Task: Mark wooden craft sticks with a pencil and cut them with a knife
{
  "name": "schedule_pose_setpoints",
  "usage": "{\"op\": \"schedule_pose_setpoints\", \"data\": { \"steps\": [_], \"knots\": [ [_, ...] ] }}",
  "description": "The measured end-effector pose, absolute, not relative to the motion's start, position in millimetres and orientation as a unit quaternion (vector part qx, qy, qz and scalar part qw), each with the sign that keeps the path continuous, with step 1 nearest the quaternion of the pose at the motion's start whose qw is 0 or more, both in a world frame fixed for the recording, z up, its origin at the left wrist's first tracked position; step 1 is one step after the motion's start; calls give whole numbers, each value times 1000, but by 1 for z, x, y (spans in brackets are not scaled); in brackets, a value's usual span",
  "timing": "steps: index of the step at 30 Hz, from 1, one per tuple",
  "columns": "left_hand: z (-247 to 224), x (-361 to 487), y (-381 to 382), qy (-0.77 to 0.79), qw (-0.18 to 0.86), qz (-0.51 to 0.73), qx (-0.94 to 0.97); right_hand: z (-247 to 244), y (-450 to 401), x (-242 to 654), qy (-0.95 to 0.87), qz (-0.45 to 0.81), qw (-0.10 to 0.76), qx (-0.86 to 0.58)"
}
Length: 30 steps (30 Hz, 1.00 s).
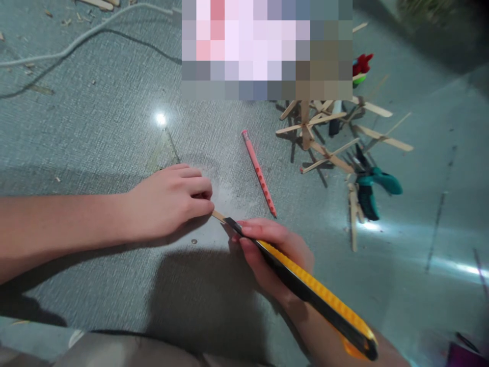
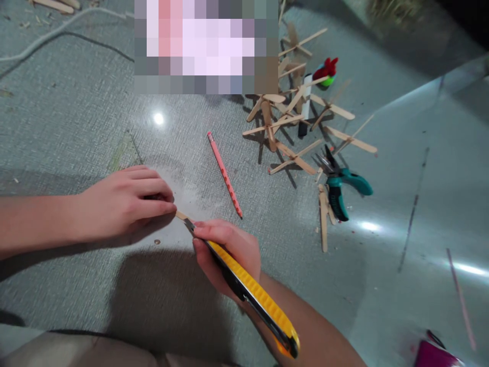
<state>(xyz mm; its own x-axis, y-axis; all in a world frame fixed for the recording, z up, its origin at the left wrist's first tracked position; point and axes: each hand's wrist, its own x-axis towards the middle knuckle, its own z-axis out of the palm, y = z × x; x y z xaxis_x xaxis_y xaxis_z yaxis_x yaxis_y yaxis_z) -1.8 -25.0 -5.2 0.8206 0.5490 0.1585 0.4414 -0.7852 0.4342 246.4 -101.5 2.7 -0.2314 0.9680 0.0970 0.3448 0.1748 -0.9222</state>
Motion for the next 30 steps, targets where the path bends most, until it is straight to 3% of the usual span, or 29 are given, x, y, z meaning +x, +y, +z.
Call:
{"op": "schedule_pose_setpoints", "data": {
  "steps": [8,20,30],
  "knots": [
    [-9,-4,-23,242,169,151,943,-11,-95,239,-727,349,364,-465],
    [10,8,-73,261,-56,88,960,-6,-90,238,-752,346,348,-439],
    [3,12,-73,265,-52,127,955,-7,-88,239,-784,308,330,-426]
  ]
}}
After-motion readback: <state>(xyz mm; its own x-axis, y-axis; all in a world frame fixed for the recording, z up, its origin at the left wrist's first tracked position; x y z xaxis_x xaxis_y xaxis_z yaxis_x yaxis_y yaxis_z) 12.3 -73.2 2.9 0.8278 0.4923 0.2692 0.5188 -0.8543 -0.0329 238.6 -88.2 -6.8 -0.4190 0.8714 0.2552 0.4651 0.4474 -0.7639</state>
